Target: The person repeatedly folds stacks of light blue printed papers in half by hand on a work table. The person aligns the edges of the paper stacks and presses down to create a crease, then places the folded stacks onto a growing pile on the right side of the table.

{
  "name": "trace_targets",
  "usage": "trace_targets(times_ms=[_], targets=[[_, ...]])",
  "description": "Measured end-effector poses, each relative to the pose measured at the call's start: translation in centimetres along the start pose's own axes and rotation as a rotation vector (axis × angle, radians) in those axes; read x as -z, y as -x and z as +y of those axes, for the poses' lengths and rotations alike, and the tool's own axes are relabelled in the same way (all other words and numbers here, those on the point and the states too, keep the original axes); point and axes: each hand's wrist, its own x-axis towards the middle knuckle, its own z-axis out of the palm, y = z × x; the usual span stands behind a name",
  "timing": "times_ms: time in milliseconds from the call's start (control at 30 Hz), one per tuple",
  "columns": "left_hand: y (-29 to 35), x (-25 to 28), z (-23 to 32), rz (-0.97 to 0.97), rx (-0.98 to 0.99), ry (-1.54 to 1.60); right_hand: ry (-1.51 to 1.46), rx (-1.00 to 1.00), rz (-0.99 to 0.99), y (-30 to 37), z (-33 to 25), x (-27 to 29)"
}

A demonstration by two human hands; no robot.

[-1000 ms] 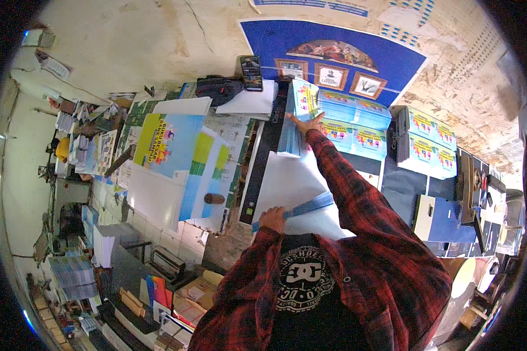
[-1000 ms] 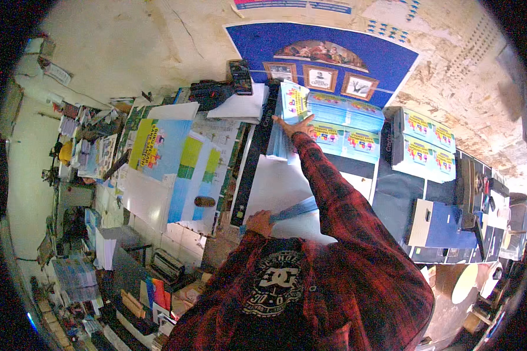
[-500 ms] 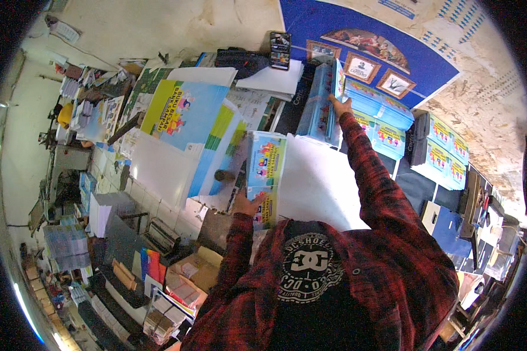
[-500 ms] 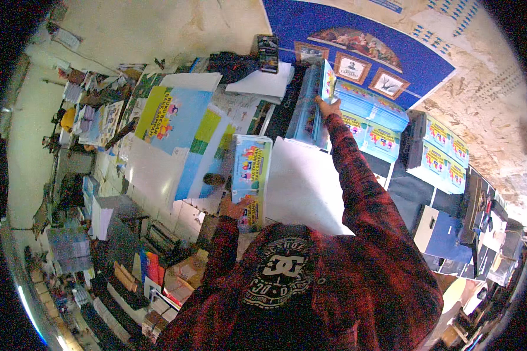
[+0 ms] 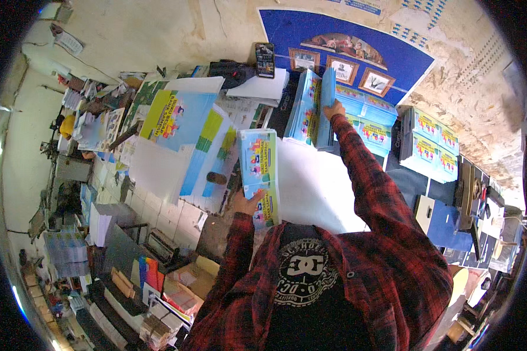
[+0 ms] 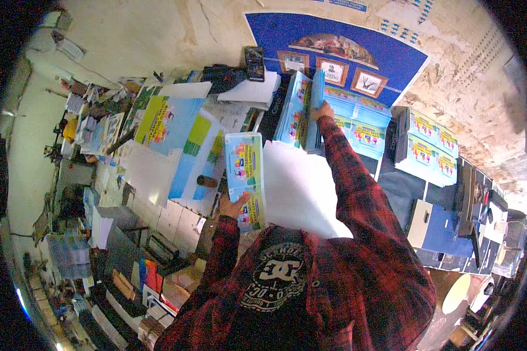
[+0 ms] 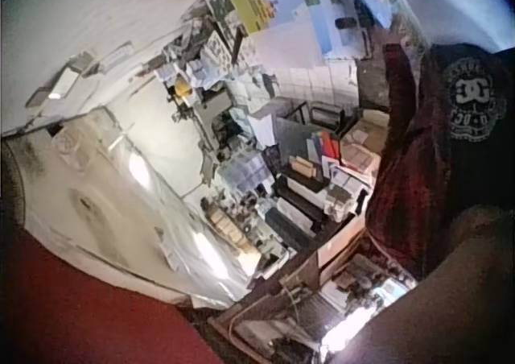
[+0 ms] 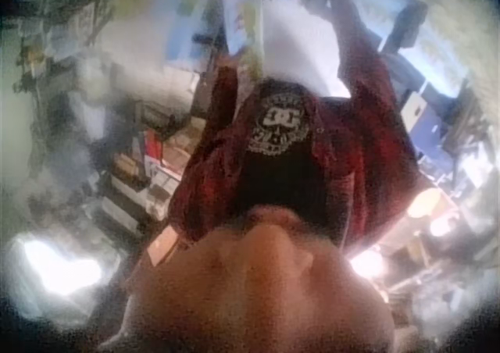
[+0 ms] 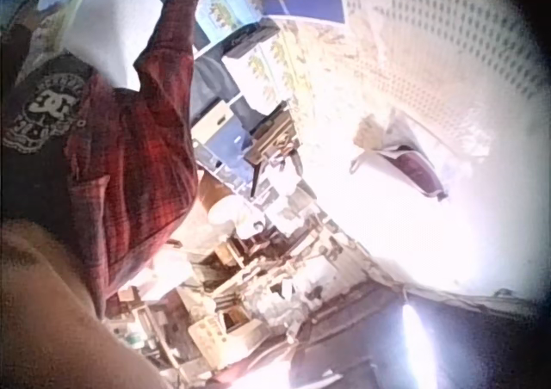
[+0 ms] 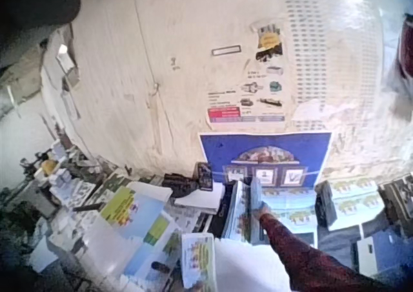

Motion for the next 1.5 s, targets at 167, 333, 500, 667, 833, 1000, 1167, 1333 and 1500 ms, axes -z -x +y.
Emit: trace_targets(times_ms=[167,333,500,667,833,1000,1167,1333,1500], targets=[[1.3,-1.4,1.7,0.132,0.052,-0.029,-0.012,0.104,-0.046,5.0,-3.2,6.7],[1.5,-4.6,-2.4,0.231,0.117,-0.392,0.057,0.327,-0.195,19.1,-2.7,5.8],[2.4,-9.3,-2.5,0.164,0.234,-0.508,-0.718,-0.087,-0.887,31.3,-3.9,-1.9],[2.2,-9.6,-2.2,0.095,0.242,-0.68,-0.87,-0.642,-1.235,31.9,-1.7,-1.0],[2.6,-6.1,-3.5,0.114,0.172,-0.777,-0.256,0.276,-0.318,24.5,2.2,0.0],[8.1,-1.2,-2.1,0.084,0.198,-0.605,-0.053,-0.02,-0.246,14.9,-6.7,2.8],[11.7,-0.2,-3.9,0.175,0.14,-0.586,0.103,-0.266,-0.203,8.3,-11.1,0.1],[16.8,1.9,-11.1,0.24,0.173,-0.601,0.262,-0.349,-0.345,5.1,-11.8,-4.6],[17.8,4.8,-3.9,0.177,0.206,-0.556,0.213,-0.152,-0.382,3.5,-8.0,-4.7]])
